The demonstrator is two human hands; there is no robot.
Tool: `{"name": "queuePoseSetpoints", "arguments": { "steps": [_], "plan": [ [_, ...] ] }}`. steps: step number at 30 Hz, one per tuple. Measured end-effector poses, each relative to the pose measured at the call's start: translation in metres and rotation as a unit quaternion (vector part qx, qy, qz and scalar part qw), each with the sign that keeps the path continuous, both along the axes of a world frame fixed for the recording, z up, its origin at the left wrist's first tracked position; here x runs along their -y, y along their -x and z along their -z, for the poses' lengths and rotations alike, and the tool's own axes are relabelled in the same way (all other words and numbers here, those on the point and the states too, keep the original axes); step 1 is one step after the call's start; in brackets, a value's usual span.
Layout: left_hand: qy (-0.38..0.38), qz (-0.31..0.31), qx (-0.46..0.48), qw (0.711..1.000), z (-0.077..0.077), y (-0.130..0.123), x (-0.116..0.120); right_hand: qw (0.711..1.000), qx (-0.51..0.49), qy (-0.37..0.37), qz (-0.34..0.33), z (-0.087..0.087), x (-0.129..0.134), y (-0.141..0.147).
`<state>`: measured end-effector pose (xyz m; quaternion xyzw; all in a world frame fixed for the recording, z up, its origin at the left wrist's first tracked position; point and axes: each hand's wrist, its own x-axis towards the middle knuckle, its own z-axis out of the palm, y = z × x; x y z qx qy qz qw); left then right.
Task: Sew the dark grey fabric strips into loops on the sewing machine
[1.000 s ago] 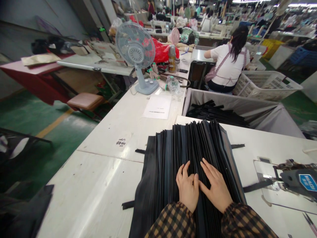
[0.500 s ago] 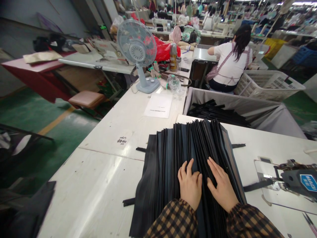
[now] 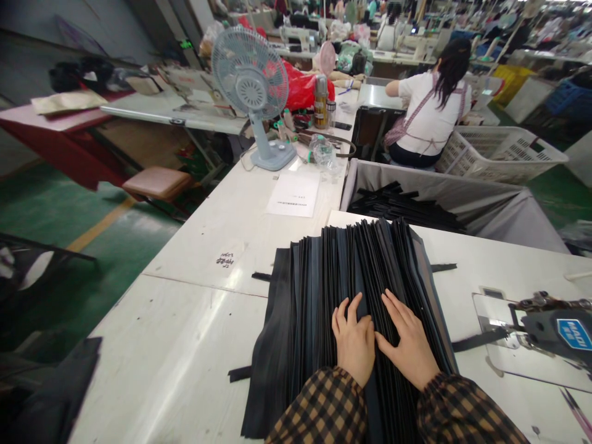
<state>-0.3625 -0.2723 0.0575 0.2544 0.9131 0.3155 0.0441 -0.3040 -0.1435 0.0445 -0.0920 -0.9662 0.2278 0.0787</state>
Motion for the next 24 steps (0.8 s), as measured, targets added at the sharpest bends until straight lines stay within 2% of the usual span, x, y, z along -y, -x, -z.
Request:
{"name": "queuePoseSetpoints", "arguments": {
  "steps": [5, 9, 20, 24],
  "plan": [
    [-0.02, -0.006, 0.012, 1.0, 0.0006, -0.0001, -0.0008, 1.0, -0.006, 0.009, 0.011, 0.0001, -0.001, -0.0001],
    [-0.039, -0.037, 0.026, 0.998, 0.0032, -0.0022, -0.0021, 1.0, -0.002, 0.017, 0.015, -0.0004, -0.0012, -0.0001],
    [-0.027, -0.034, 0.018, 0.999, 0.0029, -0.0005, -0.002, 1.0, 0.007, 0.022, 0.02, -0.0019, 0.0001, -0.0002],
    [-0.026, -0.053, 0.008, 0.998, 0.0016, -0.001, -0.0023, 1.0, 0.004, 0.024, 0.014, -0.0031, -0.0003, -0.0006]
  ]
}}
